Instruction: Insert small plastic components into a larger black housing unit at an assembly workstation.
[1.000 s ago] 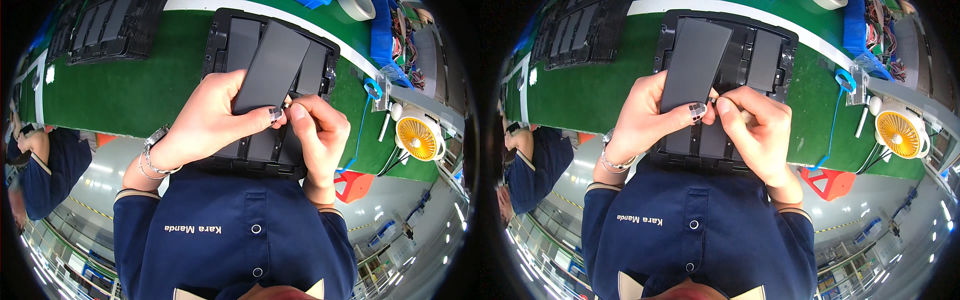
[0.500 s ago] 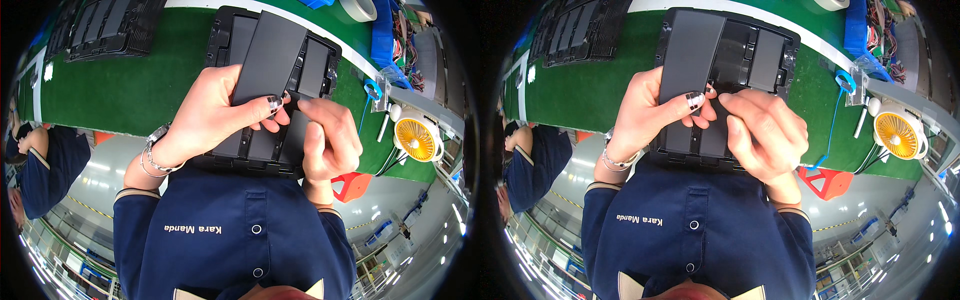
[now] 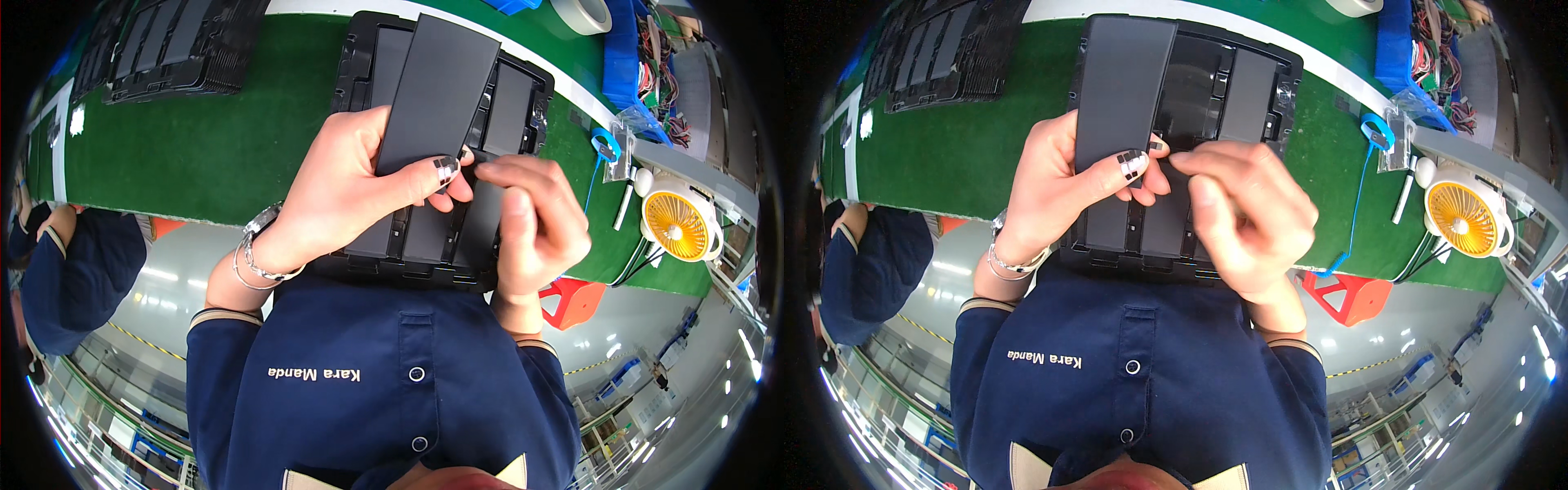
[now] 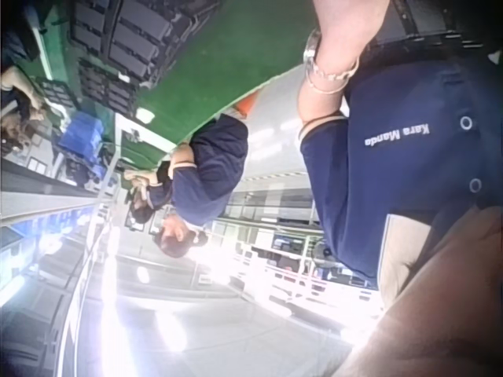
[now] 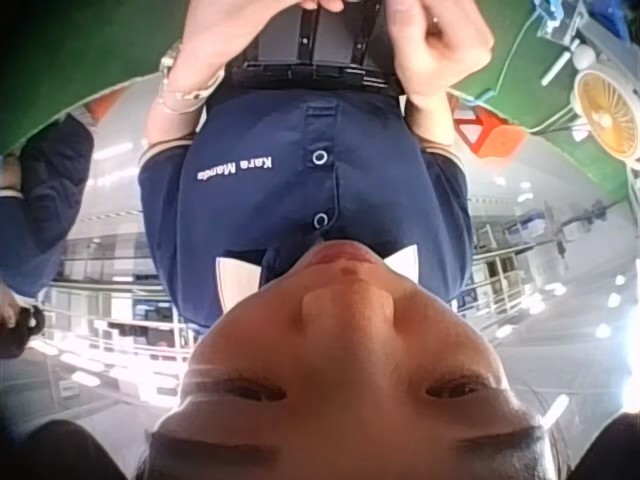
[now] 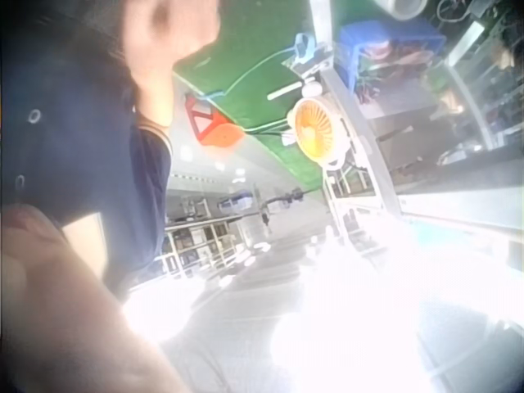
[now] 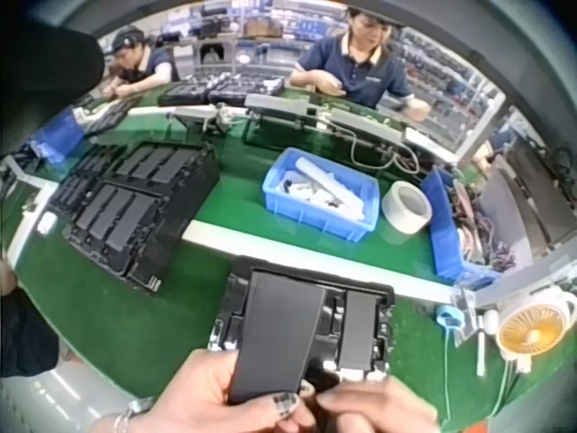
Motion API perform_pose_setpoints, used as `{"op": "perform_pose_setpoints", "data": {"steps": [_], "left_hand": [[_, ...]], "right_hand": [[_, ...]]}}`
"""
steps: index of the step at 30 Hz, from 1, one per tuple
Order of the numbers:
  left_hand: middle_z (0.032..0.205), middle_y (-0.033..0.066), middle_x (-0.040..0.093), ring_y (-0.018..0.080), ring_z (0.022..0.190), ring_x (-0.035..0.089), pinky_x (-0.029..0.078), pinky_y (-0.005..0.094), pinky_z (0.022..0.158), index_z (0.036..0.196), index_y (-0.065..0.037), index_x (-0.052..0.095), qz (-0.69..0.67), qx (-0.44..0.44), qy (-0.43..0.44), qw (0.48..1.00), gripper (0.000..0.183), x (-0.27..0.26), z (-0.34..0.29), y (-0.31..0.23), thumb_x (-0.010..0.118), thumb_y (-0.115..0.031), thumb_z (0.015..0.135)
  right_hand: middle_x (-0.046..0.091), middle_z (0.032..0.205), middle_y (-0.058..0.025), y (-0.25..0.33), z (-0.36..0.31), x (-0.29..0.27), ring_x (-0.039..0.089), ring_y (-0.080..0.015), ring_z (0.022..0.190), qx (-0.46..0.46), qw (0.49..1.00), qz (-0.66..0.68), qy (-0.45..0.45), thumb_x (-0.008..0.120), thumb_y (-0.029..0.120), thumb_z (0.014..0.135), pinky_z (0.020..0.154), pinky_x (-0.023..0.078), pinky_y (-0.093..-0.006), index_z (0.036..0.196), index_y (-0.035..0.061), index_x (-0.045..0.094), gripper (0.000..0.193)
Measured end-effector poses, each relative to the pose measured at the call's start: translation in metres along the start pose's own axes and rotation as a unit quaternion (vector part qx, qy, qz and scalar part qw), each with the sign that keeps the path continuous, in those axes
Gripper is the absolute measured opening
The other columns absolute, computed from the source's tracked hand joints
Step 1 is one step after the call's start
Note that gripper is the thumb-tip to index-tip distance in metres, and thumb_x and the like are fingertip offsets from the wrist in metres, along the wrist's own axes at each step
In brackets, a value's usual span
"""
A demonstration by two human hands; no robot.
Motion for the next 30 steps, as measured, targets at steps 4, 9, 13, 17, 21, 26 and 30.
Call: {"op": "perform_pose_setpoints", "data": {"steps": [4,9,13,17,21,26,30], "left_hand": [[0.081,0.0108,0.068,0.0132,0.072,0.066,0.055,0.0255,0.066,0.103,0.005,0.063,0.034,0.013,-0.009,0.999,0.015,0.001,-0.001,-0.001,0.06,-0.003,0.09],[0.078,0.009,0.067,0.0119,0.071,0.065,0.054,0.025,0.065,0.1,0.005,0.062,0.089,0.017,-0.001,0.996,0.012,0.002,-0.004,-0.001,0.059,0.0,0.089],[0.078,0.0072,0.067,0.0106,0.071,0.064,0.054,0.0245,0.066,0.098,0.004,0.062,0.137,0.034,-0.007,0.99,0.011,0.002,-0.005,-0.001,0.059,0.001,0.088],[0.077,0.0054,0.067,0.0093,0.071,0.064,0.053,0.0237,0.066,0.098,0.003,0.062,0.175,0.04,-0.019,0.984,0.012,0.004,-0.005,-0.001,0.06,0.001,0.086],[0.076,0.0043,0.068,0.0082,0.07,0.064,0.053,0.0233,0.064,0.097,0.002,0.063,0.201,0.042,-0.02,0.979,0.012,0.003,-0.005,-0.003,0.061,0.001,0.085],[0.076,0.0041,0.068,0.0077,0.069,0.063,0.053,0.0232,0.063,0.096,0.002,0.063,0.206,0.045,-0.017,0.977,0.012,0.004,-0.004,-0.006,0.062,0.001,0.084],[0.076,0.0044,0.068,0.0077,0.07,0.064,0.053,0.0232,0.063,0.096,0.002,0.063,0.227,0.042,-0.021,0.973,0.012,0.003,-0.004,-0.005,0.062,0.001,0.084]], "right_hand": [[0.065,0.076,-0.0094,-0.009,-0.002,0.0,0.056,-0.0128,0.062,0.122,0.988,0.084,0.039,0.063,0.002,0.084,0.055,0.042,-0.0247,0.081,-0.0035,0.067,0.007],[0.061,0.068,-0.0055,-0.012,-0.006,0.01,0.05,-0.0081,0.058,0.2,0.969,0.121,0.085,0.064,0.004,0.086,0.051,0.036,-0.0236,0.08,-0.0028,0.066,0.009],[0.061,0.068,-0.0044,-0.011,-0.007,0.013,0.05,-0.0083,0.058,0.218,0.965,0.125,0.074,0.063,0.005,0.086,0.052,0.037,-0.0236,0.08,-0.0025,0.066,0.01],[0.062,0.068,-0.004,-0.012,-0.009,0.013,0.049,-0.0077,0.056,0.222,0.967,0.095,0.078,0.064,0.005,0.087,0.051,0.036,-0.0238,0.08,-0.0024,0.066,0.011],[0.061,0.066,-0.0035,-0.014,-0.011,0.014,0.047,-0.0074,0.054,0.227,0.967,0.083,0.078,0.064,0.007,0.087,0.05,0.035,-0.0242,0.08,-0.0022,0.066,0.011],[0.06,0.065,-0.0028,-0.014,-0.009,0.015,0.045,-0.0073,0.053,0.216,0.969,0.09,0.077,0.064,0.008,0.088,0.05,0.034,-0.0245,0.08,-0.0019,0.066,0.013],[0.06,0.065,-0.0029,-0.015,-0.009,0.015,0.045,-0.0074,0.053,0.221,0.968,0.083,0.081,0.064,0.009,0.088,0.05,0.034,-0.0244,0.081,-0.002,0.066,0.013]]}}
Point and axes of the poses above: each hand's wrist, its own z-axis towards the middle knuckle, its own x-axis out of the palm, y = z × x, the point moved 3 cm from there along z, towards the middle knuckle
